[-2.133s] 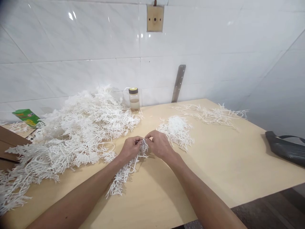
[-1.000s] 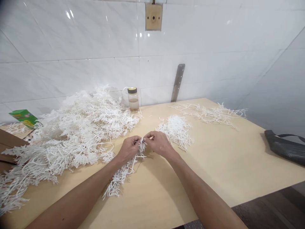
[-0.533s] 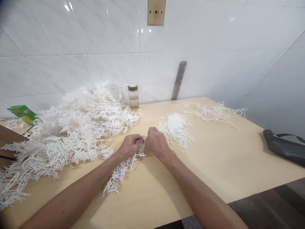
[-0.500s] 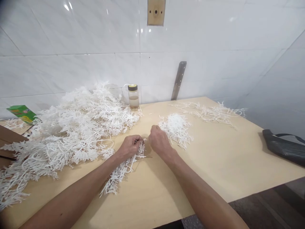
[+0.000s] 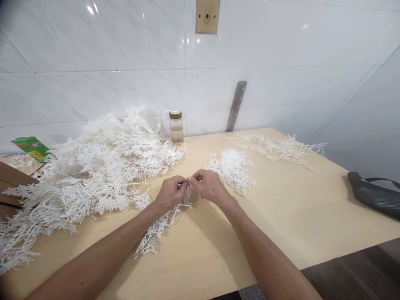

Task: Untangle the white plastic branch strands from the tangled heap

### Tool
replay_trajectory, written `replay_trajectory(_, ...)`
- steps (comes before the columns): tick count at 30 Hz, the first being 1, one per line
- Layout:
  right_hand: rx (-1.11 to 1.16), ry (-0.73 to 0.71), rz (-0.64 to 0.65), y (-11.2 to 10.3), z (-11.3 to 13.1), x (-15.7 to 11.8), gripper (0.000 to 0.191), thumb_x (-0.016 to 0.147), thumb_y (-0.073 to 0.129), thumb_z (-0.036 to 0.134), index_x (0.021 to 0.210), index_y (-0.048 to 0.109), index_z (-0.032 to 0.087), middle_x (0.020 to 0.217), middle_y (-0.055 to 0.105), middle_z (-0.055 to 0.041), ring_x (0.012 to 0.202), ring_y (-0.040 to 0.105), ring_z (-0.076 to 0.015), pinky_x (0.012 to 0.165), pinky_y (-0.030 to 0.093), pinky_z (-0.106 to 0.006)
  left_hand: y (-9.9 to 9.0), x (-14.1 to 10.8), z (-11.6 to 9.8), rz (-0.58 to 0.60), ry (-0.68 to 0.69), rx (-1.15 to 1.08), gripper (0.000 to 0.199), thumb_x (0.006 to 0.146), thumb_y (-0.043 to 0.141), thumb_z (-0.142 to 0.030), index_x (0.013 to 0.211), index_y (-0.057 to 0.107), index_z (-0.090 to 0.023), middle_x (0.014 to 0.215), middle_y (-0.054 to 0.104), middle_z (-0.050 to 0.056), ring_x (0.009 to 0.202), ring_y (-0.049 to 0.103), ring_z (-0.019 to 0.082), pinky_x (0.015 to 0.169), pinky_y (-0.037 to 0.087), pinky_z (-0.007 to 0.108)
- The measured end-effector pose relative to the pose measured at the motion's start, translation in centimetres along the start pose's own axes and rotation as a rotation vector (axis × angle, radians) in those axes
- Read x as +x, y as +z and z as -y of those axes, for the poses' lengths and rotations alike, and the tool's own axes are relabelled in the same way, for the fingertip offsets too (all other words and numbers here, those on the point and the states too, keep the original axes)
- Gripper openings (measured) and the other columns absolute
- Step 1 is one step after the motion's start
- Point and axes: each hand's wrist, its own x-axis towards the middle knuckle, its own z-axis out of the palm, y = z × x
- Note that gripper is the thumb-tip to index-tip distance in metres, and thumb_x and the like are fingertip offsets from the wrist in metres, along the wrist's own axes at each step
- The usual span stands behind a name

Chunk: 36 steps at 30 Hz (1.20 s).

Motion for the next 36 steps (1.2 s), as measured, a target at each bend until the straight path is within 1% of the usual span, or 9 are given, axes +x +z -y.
replay_trajectory(5,-0.119,-0.052,0.012,0.3,-0.4,0.2,0.021,0.084,0.054,0.029,0.079,0.072,0.019,0.067,0.069,0.0,0.049,0.058,-0.0127,0.055,0.043,-0.025,0.3,-0.1,0.0,0.003,0.035,0.084,0.018,0.082,0.051,-0.019,0.076,0.068,-0.017,0.073,0.067,0.004,0.065,0.055,0.015,0.06,0.037,0.026)
replay_trajectory(12,-0.396,-0.171,-0.102,1.7,-0.4,0.1,0.022,0.086,0.05,0.019,0.075,0.068,0.02,0.074,0.07,-0.0039,0.064,0.057,-0.0154,0.06,0.035,-0.027,0.0,0.1,-0.3,0.056,-0.018,0.007,0.022,0.077,0.047,-0.012,0.069,0.067,-0.017,0.064,0.064,0.001,0.06,0.053,0.014,0.057,0.036,0.025)
replay_trajectory(17,-0.558,-0.093,-0.29,1.3,-1.7,1.0,0.018,0.086,0.046,0.01,0.079,0.062,0.016,0.081,0.066,-0.0099,0.069,0.057,-0.0179,0.063,0.035,-0.028,-0.2,0.2,-0.5,0.007,-0.037,-0.081,0.019,0.079,0.053,-0.016,0.069,0.07,-0.017,0.063,0.064,0.001,0.06,0.054,0.013,0.06,0.04,0.025)
replay_trajectory(21,-0.432,-0.04,-0.485,-1.1,-3.2,1.4,0.01,0.085,0.05,0.015,0.083,0.06,0.017,0.087,0.067,-0.0097,0.075,0.06,-0.0199,0.07,0.04,-0.03,-0.3,0.4,-0.1,-0.133,-0.038,-0.25,0.017,0.082,0.061,-0.028,0.081,0.074,-0.017,0.082,0.071,0.005,0.074,0.063,0.015,0.068,0.048,0.026)
replay_trajectory(23,-0.278,0.018,-0.469,-1.9,-3.4,1.3,0.01,0.084,0.053,0.023,0.085,0.062,0.018,0.082,0.068,-0.0062,0.068,0.062,-0.0184,0.069,0.043,-0.03,-0.2,0.5,0.2,-0.177,-0.087,-0.372,0.02,0.081,0.064,-0.032,0.089,0.074,-0.017,0.091,0.071,0.007,0.073,0.063,0.014,0.066,0.05,0.025)
replay_trajectory(25,-0.13,0.059,-0.351,-1.9,-3.1,1.1,0.017,0.084,0.052,0.031,0.084,0.064,0.02,0.072,0.066,-0.0021,0.057,0.06,-0.016,0.063,0.044,-0.029,0.0,0.6,0.4,-0.18,-0.149,-0.457,0.025,0.08,0.064,-0.034,0.095,0.073,-0.016,0.091,0.07,0.006,0.063,0.06,0.012,0.058,0.05,0.024)
replay_trajectory(28,-0.13,0.047,-0.253,-1.2,-2.8,1.0,0.019,0.083,0.051,0.031,0.078,0.065,0.02,0.067,0.066,-0.0007,0.056,0.06,-0.0159,0.061,0.043,-0.028,0.1,0.5,0.5,-0.194,-0.197,-0.477,0.025,0.079,0.065,-0.033,0.094,0.072,-0.015,0.08,0.069,0.003,0.056,0.056,0.01,0.053,0.049,0.023)
replay_trajectory(31,-0.337,0.043,-0.328,-0.7,-3.3,1.2,0.012,0.078,0.053,0.02,0.077,0.064,0.02,0.072,0.068,-0.003,0.066,0.061,-0.0185,0.064,0.041,-0.029,0.0,0.5,0.3,-0.241,-0.199,-0.436,0.021,0.078,0.066,-0.033,0.086,0.073,-0.015,0.074,0.068,0.002,0.058,0.056,0.01,0.055,0.049,0.022)
replay_trajectory(36,-0.487,0.013,-0.438,-1.8,-4.6,1.3,0.024,0.074,0.05,0.009,0.085,0.068,0.019,0.089,0.069,-0.0079,0.076,0.062,-0.0201,0.069,0.043,-0.031,-0.3,0.6,-0.1,-0.294,-0.206,-0.406,0.022,0.077,0.068,-0.036,0.085,0.076,-0.017,0.074,0.069,0.002,0.061,0.056,0.011,0.057,0.048,0.024)
